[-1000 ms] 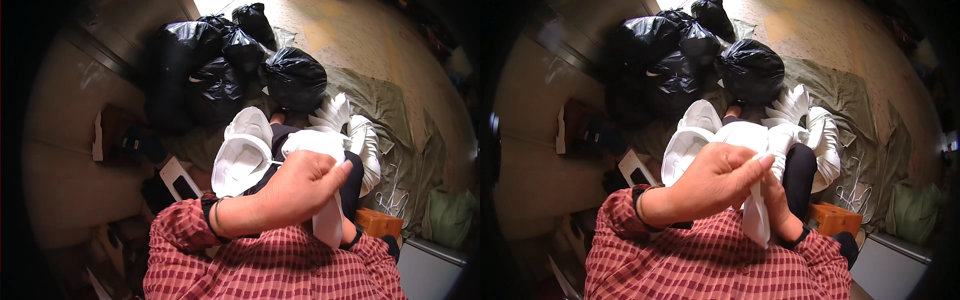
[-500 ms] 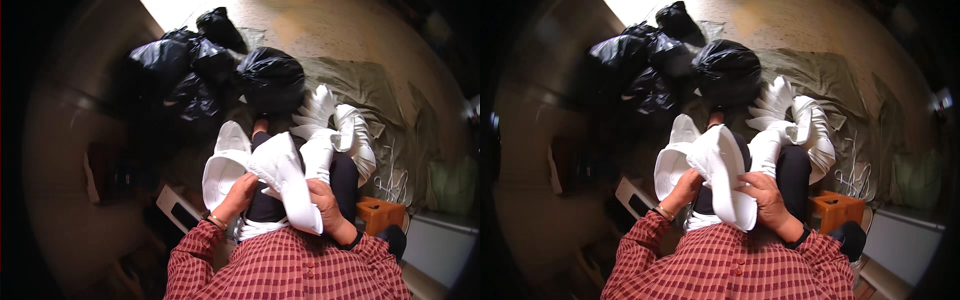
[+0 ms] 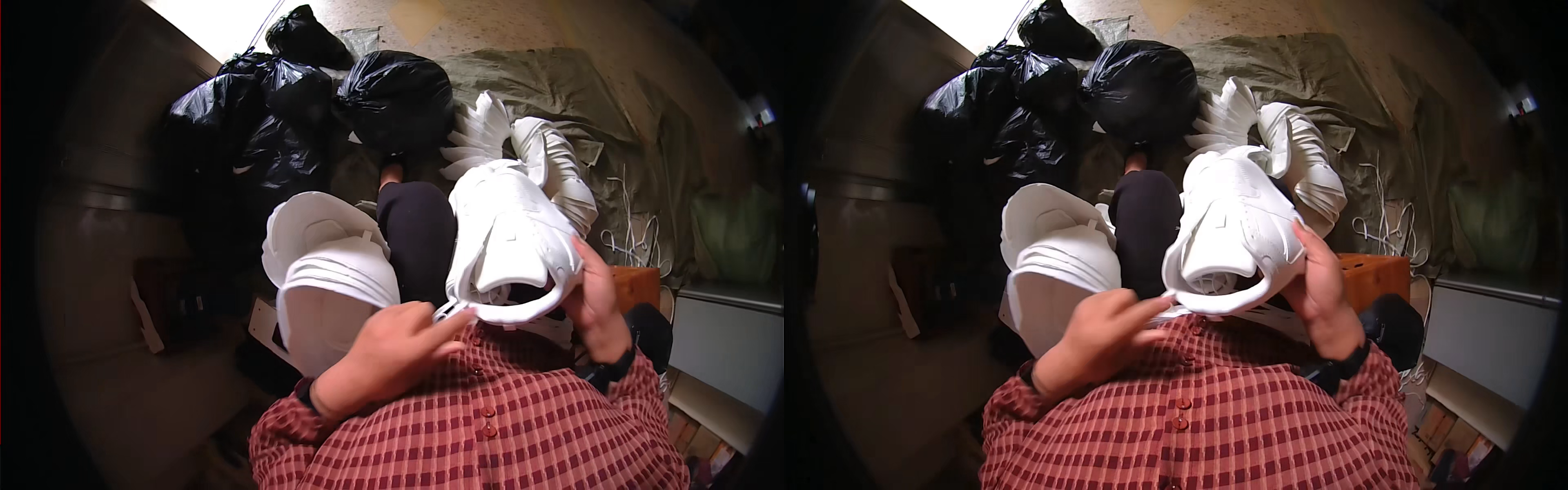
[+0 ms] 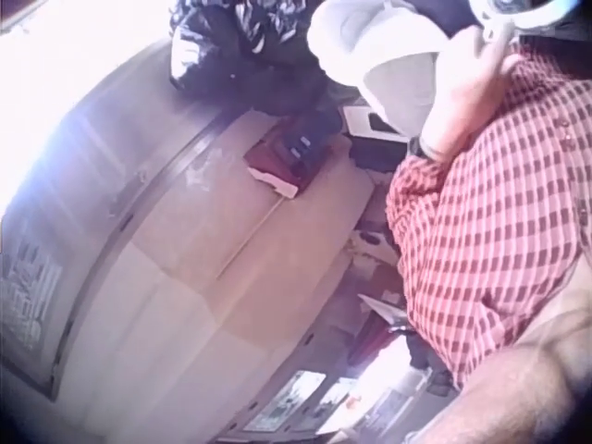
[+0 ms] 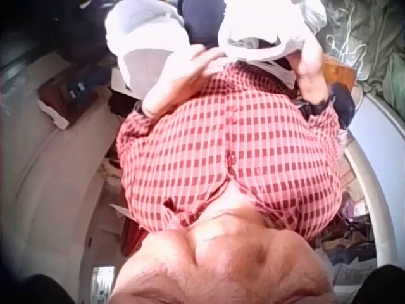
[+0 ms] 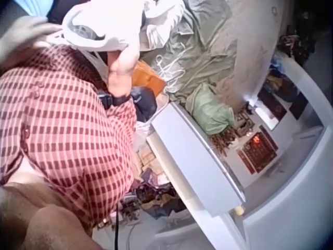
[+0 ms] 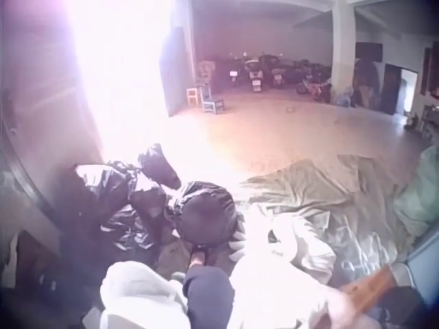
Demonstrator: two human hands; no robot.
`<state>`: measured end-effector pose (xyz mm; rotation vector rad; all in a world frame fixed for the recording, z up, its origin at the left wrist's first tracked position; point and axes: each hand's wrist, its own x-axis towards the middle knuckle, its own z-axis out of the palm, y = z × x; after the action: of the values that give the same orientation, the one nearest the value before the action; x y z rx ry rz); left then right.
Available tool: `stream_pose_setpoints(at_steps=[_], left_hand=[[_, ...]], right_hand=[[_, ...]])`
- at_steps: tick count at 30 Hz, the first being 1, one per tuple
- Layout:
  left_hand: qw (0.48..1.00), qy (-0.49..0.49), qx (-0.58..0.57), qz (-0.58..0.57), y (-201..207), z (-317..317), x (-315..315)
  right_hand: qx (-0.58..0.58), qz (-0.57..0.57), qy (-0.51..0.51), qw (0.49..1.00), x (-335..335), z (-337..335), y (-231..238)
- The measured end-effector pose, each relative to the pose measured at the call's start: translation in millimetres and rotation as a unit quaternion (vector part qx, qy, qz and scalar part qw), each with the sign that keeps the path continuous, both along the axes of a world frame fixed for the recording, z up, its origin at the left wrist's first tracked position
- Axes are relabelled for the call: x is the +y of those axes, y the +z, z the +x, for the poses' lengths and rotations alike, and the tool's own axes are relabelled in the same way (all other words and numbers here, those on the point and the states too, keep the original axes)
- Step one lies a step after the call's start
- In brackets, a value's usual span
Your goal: Insert and pull laces through the eyelets of a white boot upper.
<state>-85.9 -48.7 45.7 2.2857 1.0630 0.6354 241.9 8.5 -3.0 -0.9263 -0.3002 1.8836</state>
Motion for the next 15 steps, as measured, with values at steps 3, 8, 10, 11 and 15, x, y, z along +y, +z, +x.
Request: stream_pose_setpoints(at_steps=[3,8,10,11,15], left_hand=[[0.998,0.001,0.058,0.025,-18,33,17],[0.998,0.054,0.018,-0.005,-30,33,56],[0.996,0.072,-0.028,-0.039,-30,26,71],[0.996,0.074,-0.035,-0.045,-30,22,76],[0.989,0.113,-0.018,-0.093,-37,17,79]], right_hand=[[0.019,-0.087,-0.027,0.996,4,-10,-44],[-0.084,0.095,-0.055,0.99,20,-25,-54],[-0.288,0.09,-0.024,0.953,8,-21,-37],[-0.435,0.148,0.019,0.888,-4,-22,-29],[-0.638,0.304,0.149,0.692,-66,-26,-14]])
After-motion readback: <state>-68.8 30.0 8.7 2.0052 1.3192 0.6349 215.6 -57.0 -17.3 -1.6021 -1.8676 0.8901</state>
